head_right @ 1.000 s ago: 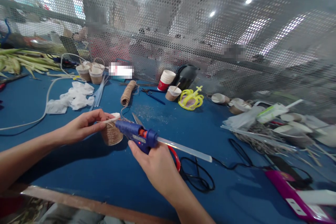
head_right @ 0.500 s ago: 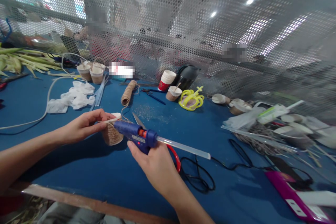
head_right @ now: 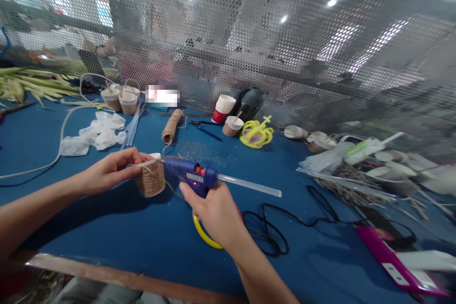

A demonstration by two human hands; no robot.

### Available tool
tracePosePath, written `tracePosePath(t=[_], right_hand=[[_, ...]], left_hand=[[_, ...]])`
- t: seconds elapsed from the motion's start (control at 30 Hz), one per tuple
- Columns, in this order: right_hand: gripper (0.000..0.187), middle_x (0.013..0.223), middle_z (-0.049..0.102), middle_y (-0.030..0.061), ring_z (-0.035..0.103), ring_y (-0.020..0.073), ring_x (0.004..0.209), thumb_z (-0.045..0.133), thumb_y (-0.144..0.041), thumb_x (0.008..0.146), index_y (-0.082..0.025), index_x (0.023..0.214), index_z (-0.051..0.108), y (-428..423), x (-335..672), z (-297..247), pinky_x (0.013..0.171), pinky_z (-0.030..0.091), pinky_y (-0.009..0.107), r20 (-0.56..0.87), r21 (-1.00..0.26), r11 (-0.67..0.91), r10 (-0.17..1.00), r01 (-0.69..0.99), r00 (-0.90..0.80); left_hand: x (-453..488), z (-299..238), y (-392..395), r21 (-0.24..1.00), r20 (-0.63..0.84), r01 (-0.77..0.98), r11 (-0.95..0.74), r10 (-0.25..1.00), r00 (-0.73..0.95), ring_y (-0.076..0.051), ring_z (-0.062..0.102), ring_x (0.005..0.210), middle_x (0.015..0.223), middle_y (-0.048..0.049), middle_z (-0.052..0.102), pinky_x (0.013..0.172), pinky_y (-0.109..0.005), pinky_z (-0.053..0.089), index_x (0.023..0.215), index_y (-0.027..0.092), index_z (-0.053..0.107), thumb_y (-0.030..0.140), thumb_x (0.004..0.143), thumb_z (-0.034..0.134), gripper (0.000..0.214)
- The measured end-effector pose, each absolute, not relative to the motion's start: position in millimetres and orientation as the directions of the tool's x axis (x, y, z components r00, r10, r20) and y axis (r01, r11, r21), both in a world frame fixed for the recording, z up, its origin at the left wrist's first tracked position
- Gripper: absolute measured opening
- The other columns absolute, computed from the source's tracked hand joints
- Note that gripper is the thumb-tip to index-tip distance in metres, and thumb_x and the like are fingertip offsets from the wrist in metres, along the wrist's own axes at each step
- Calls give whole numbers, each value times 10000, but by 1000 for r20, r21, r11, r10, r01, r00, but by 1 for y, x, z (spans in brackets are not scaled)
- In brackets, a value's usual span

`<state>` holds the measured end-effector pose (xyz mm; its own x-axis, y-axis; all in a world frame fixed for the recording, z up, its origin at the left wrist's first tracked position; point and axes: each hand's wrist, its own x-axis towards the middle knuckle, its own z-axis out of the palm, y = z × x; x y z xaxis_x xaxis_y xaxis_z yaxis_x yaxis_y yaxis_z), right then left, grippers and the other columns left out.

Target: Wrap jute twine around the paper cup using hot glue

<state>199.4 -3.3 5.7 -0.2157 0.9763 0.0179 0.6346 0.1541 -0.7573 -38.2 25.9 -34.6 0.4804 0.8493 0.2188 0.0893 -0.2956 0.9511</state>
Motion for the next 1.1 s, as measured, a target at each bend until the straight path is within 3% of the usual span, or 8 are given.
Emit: tracePosePath(t=[0.27,0.43,0.53,0.67,0.8,0.97,1.1], right_hand=[[333,390,453,-38,449,102,374,539,-407,785,-182,542,511,3,203,5,434,409,234,-56,-812,56,983,580,-174],[311,399,427,-58,397,72,374,582,-434,761,-133,689,610,12,212,6,398,340,207,-97,-947,-26,973,320,-209],[304,511,534,-26,480,82,462,663,-418,694,-128,780,634,16,218,10,451,382,202,-126,-983,-98,976,155,-179],[361,647,592,8,518,89,562,765,-414,564,-130,740,627,24,225,13,510,425,200,-149,-987,-145,987,77,-52],[351,599,526,-32,454,68,502,762,-418,557,-152,699,581,41,231,14,459,396,197,-122,-982,-119,993,143,-7],[237,652,559,3,507,80,542,596,-328,794,-126,674,566,77,239,2,517,428,215,-129,-911,-175,981,373,146],[255,1010,596,73,593,166,837,510,-314,873,-123,1032,569,98,245,-20,717,499,347,-193,-777,-308,947,548,259]], left_hand=[[-39,-33,26,947,222,99,-307,842,492,-210,514,1092,1102,-125,596,892,-334,388,751,160,431,324,869,456,203],[-42,-28,25,954,234,55,-296,846,480,-220,489,1123,1149,-124,576,886,-318,383,759,152,456,304,859,485,184],[-43,-26,25,967,237,-42,-250,835,496,-219,496,1113,1155,-128,577,874,-318,393,766,145,467,282,856,501,168],[-46,-25,24,970,239,-172,-174,823,516,-208,536,1051,1133,-121,596,840,-311,413,760,139,481,255,841,534,151],[-47,-23,23,965,231,-232,-124,820,524,-204,557,1023,1119,-103,617,814,-295,421,749,145,492,262,821,567,157],[-48,-21,21,967,232,-218,-130,800,553,-210,553,1056,1162,-111,607,844,-300,421,745,142,500,240,831,554,142],[-48,-20,21,972,225,-184,-144,792,567,-217,534,1091,1183,-123,593,845,-295,424,756,141,493,222,850,524,127]])
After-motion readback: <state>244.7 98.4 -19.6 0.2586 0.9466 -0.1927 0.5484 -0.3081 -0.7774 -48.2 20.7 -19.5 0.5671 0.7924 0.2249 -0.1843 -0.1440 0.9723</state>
